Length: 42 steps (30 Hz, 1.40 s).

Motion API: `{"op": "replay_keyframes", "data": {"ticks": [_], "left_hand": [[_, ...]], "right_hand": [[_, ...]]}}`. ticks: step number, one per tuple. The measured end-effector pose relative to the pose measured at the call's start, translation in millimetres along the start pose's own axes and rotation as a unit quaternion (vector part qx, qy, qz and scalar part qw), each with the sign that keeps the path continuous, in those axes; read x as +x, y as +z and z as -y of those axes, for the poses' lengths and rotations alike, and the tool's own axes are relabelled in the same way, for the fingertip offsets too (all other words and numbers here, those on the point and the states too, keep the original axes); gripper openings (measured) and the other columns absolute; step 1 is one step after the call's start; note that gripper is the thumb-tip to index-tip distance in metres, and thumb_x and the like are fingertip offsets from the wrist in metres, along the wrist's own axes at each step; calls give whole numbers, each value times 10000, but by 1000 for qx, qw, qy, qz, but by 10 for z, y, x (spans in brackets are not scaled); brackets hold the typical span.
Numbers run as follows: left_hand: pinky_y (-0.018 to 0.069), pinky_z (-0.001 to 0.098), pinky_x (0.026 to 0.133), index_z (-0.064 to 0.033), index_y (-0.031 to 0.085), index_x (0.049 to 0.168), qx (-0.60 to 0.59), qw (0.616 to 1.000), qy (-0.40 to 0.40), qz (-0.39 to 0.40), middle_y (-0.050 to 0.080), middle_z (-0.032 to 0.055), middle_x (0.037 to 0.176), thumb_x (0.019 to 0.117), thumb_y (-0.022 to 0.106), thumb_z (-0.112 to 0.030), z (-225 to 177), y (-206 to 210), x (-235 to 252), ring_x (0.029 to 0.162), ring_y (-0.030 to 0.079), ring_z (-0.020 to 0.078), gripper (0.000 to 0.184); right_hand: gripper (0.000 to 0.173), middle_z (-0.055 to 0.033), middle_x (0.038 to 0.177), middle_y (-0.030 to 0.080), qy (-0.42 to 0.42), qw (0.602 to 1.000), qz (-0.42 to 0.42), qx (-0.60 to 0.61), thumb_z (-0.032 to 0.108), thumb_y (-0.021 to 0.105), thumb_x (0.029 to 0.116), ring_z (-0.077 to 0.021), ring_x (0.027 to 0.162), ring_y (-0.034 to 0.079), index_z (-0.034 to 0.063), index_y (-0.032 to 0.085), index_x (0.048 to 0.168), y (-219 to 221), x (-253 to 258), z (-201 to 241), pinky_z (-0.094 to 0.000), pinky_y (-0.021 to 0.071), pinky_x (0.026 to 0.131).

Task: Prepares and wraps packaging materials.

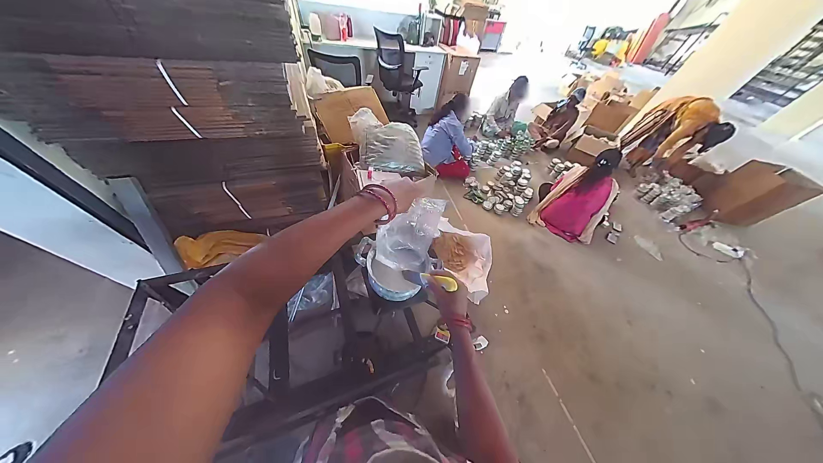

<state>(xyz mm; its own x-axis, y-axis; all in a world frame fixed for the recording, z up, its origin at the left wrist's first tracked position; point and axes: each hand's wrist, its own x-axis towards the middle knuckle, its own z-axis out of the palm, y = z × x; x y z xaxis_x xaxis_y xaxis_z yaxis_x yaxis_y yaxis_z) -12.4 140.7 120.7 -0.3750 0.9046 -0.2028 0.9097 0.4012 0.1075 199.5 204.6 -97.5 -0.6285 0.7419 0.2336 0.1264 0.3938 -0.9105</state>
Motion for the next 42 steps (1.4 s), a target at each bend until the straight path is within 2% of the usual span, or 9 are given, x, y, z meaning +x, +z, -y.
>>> {"op": "replay_keyframes", "data": {"ticks": [3,7,13,16,21,24,32,37,42], "left_hand": [[462,682,985,-62,576,1393,-6,1000,-11,-23,625,265,1310,970,591,10,-41,-104,-103,1234,593,479,429],[455,684,999,-59,594,1377,-45,998,-21,-34,631,262,1306,944,653,-12,33,-50,-52,1235,591,479,439],[449,678,1017,-66,597,1380,-56,995,-38,-75,627,253,1323,965,636,-45,57,-59,-86,1268,576,463,417],[453,665,1021,-51,607,1370,-55,994,-40,-89,627,255,1321,984,619,-67,65,-46,-99,1275,570,462,387],[449,642,1047,-5,642,1316,-72,992,-37,-97,646,265,1279,970,652,-78,54,19,-77,1249,590,453,354],[461,648,1028,20,648,1297,-87,992,-36,-83,654,277,1245,946,682,-79,60,141,-28,1219,601,464,366],[481,650,996,-11,685,1255,-114,984,-44,-131,669,264,1220,945,661,-57,-4,231,-45,1201,615,457,314],[466,632,1034,3,689,1251,-138,978,-47,-149,680,254,1221,944,664,-56,75,272,-44,1206,620,442,314],[466,624,1047,10,698,1232,-161,972,-62,-157,676,255,1226,944,682,-73,173,328,-99,1206,623,429,300]], "right_hand": [[197,-86,951,765,11,1000,-2,-4,154,773,873,-140,860,727,32,771,1027,-1,-24,1,-361,597,829],[176,-97,919,756,46,998,-35,39,97,767,879,-152,797,719,17,758,1036,110,47,31,-367,601,781],[156,-96,881,748,76,995,9,59,89,751,880,-162,745,729,7,741,1012,-68,162,95,-362,634,729],[160,-96,904,743,68,996,-32,42,95,752,890,-158,754,708,19,744,1031,-21,237,2,-371,604,739],[159,-102,918,751,70,992,38,99,46,741,878,-149,750,722,-10,739,1027,37,183,80,-333,628,718],[154,-112,880,749,108,988,16,110,42,744,879,-167,723,728,-12,737,1023,-74,146,41,-344,637,695],[169,-91,919,754,36,998,8,51,102,747,873,-131,763,720,13,754,1017,-67,97,-18,-331,620,741],[169,-77,918,755,25,997,5,70,79,742,871,-100,772,713,-2,750,1019,-50,36,-46,-292,612,744],[176,-93,910,755,30,997,-1,74,82,752,869,-120,775,723,-9,748,1018,-56,8,-64,-316,621,748]]}}
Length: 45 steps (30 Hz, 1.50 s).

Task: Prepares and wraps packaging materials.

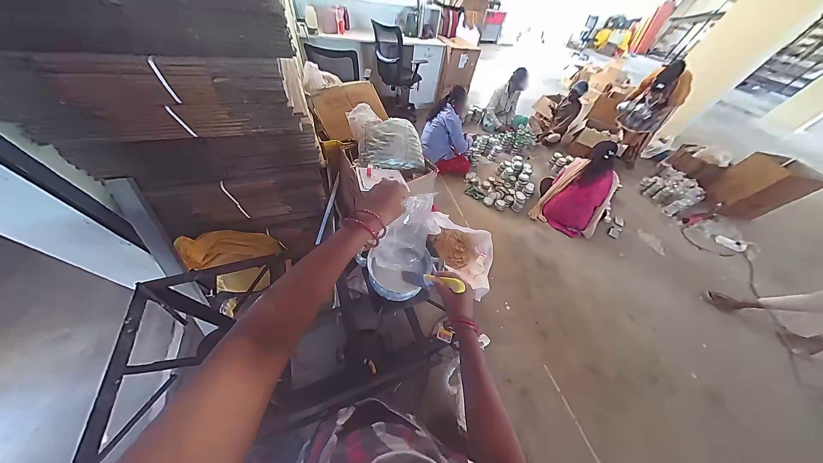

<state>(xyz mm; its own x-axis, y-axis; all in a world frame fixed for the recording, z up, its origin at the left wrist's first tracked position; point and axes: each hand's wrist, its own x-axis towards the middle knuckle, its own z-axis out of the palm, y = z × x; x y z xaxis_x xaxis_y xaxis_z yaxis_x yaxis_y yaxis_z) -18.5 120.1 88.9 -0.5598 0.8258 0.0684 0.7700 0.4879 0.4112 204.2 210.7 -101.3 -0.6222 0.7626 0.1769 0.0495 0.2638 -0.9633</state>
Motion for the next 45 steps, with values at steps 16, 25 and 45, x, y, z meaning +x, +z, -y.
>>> {"op": "replay_keyframes", "data": {"ticks": [16,25,45], "left_hand": [[523,650,904,-8,695,1219,-135,980,-10,-143,719,234,1100,991,652,-111,17,272,-608,1014,690,436,254],[538,621,895,-32,706,1171,-173,962,-37,-207,717,213,1118,998,658,-127,139,269,-706,1016,691,411,203],[526,578,955,-37,708,1174,-203,947,-19,-247,716,173,1156,1013,667,-232,-55,389,-875,1066,689,341,256]], "right_hand": [[178,-79,913,759,-6,1000,-3,-10,107,762,866,-108,770,716,3,755,1011,-7,-42,-18,-307,612,748],[195,-80,954,764,-4,998,9,-56,150,774,872,-133,861,722,32,769,1027,5,-8,43,-351,595,829],[197,-85,993,767,-9,999,1,-53,147,767,878,-138,923,721,30,769,1036,-3,-68,28,-362,584,878]]}}
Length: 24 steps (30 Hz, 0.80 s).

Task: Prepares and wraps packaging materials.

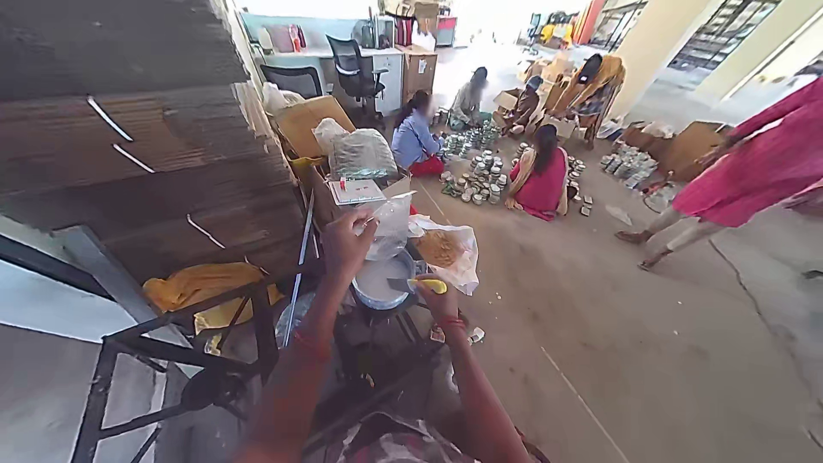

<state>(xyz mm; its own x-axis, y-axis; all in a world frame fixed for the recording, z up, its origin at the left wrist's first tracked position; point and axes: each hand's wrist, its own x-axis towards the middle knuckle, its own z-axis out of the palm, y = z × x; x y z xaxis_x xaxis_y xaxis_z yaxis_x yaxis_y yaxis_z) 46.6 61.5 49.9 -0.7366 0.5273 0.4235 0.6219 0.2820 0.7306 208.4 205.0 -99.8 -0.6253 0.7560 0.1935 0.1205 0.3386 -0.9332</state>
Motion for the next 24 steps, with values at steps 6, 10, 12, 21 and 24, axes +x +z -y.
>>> {"op": "replay_keyframes", "data": {"ticks": [6,10,12,21,24], "left_hand": [[518,527,996,-38,655,1270,-113,990,-62,-66,678,164,1256,1046,594,-291,245,-112,96,1132,659,288,343],[571,376,949,-75,513,1378,-420,874,-178,-170,641,67,1247,1039,608,-300,381,-289,135,1091,664,164,417],[582,370,913,-103,497,1366,-565,756,-251,-217,631,79,1233,1052,572,-199,464,-278,100,1085,665,193,337],[579,203,597,-112,531,1109,-695,554,-411,-201,652,58,903,1095,401,-299,581,-135,-305,707,676,94,229],[579,206,574,-109,530,1070,-704,549,-419,-165,648,58,841,1097,356,-287,518,-103,-371,654,673,102,251]], "right_hand": [[196,-92,1005,769,-10,1000,-11,13,118,759,878,-138,938,724,15,766,1045,-35,-24,3,-360,584,891],[186,-91,911,751,47,996,-58,43,144,749,902,-137,776,708,19,752,1039,50,77,-34,-348,598,759],[196,-116,944,752,49,995,-70,58,138,757,895,-177,814,720,13,749,1046,172,148,-104,-385,602,790],[203,-87,1052,754,19,991,112,-78,178,752,906,-193,999,705,69,763,1077,-136,417,330,-443,551,936],[175,-100,1001,753,16,999,43,-14,136,749,908,-182,885,723,50,756,1060,119,482,163,-398,598,842]]}}
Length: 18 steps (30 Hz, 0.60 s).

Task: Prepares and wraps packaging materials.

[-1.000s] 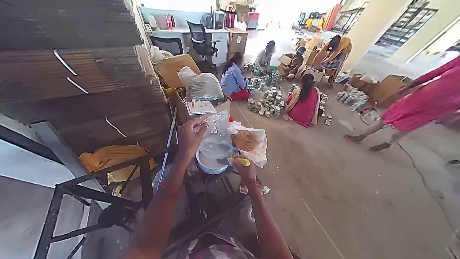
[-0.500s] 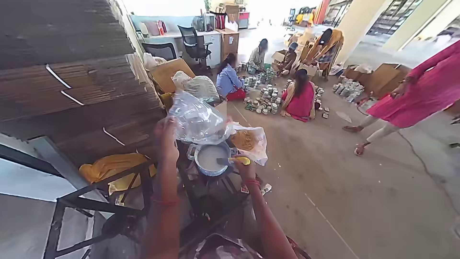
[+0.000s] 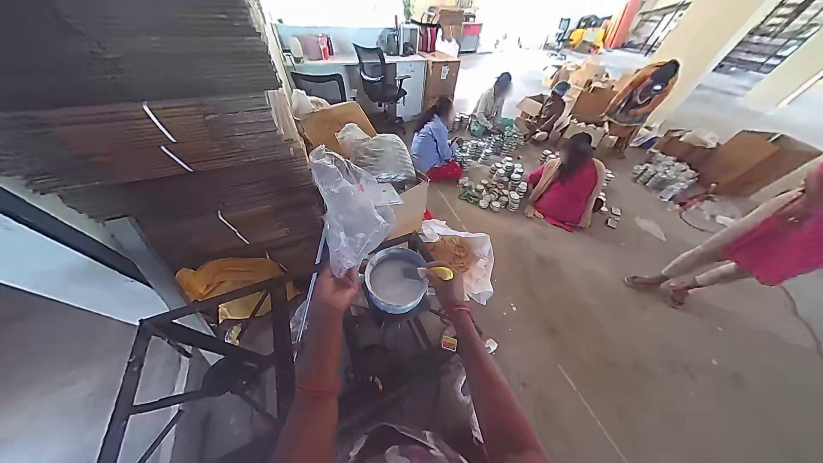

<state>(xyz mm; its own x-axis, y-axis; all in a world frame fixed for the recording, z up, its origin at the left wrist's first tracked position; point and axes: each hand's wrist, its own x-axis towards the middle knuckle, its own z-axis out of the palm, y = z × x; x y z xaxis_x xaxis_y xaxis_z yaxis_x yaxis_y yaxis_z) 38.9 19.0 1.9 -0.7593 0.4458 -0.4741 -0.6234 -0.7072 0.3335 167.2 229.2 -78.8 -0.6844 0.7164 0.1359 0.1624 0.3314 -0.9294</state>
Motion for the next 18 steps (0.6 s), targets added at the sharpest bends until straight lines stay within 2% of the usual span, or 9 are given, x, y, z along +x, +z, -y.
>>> {"op": "replay_keyframes", "data": {"ticks": [3,6,8,11,12,14,16,17,18], "left_hand": [[594,214,584,-97,538,1065,33,999,-20,32,661,58,810,1113,331,-307,67,0,-68,638,682,103,299],[586,213,557,-92,536,1058,75,996,-28,38,657,55,794,1121,309,-307,124,48,-163,614,673,101,319],[592,229,556,-92,546,1057,95,992,-35,69,680,64,820,1127,280,-311,196,81,-235,647,693,112,351],[601,259,565,-105,556,1040,121,983,-40,131,699,67,823,1133,226,-308,339,119,-382,686,713,132,398],[612,281,599,-106,562,1046,120,979,-40,161,707,73,842,1135,200,-298,387,107,-439,724,721,144,419],[620,301,658,-101,589,1032,104,971,-39,211,722,74,861,1116,160,-248,473,53,-492,771,725,150,461],[590,264,693,-68,548,1173,131,963,-13,234,689,78,948,1111,104,-219,551,22,-574,814,681,130,472],[568,224,771,-28,451,1369,177,948,-5,264,639,83,1092,1106,96,-177,573,60,-654,913,651,108,466],[551,221,838,5,387,1453,223,935,-5,276,612,96,1183,1097,142,-144,600,117,-691,983,637,106,457]], "right_hand": [[171,-104,972,745,26,996,52,72,63,748,885,-157,808,720,7,737,1046,64,-33,-24,-341,619,776],[171,-90,963,745,58,994,89,37,92,748,896,-155,778,721,24,732,1051,-159,-39,119,-345,624,750],[177,-77,969,746,37,998,55,-22,153,741,900,-165,835,710,63,747,1053,-207,-2,117,-393,589,808],[205,-131,990,742,6,1000,-7,-15,129,748,892,-219,907,710,21,742,1065,-11,-58,93,-455,572,869],[208,-146,985,737,16,1000,0,0,112,756,889,-215,907,701,-1,737,1063,9,-107,135,-446,560,878],[193,-128,927,712,29,998,39,26,83,750,885,-146,820,665,-32,718,1037,-83,-192,263,-361,558,808],[160,-83,896,700,38,997,58,14,98,727,896,-104,782,643,-10,721,1013,-240,-202,324,-315,549,773],[159,-92,910,713,44,998,49,-8,120,725,903,-139,818,657,10,737,1018,-299,-183,323,-362,544,802],[177,-127,947,727,53,998,34,-26,137,724,915,-206,886,678,17,744,1043,-336,-168,336,-434,539,851]]}}
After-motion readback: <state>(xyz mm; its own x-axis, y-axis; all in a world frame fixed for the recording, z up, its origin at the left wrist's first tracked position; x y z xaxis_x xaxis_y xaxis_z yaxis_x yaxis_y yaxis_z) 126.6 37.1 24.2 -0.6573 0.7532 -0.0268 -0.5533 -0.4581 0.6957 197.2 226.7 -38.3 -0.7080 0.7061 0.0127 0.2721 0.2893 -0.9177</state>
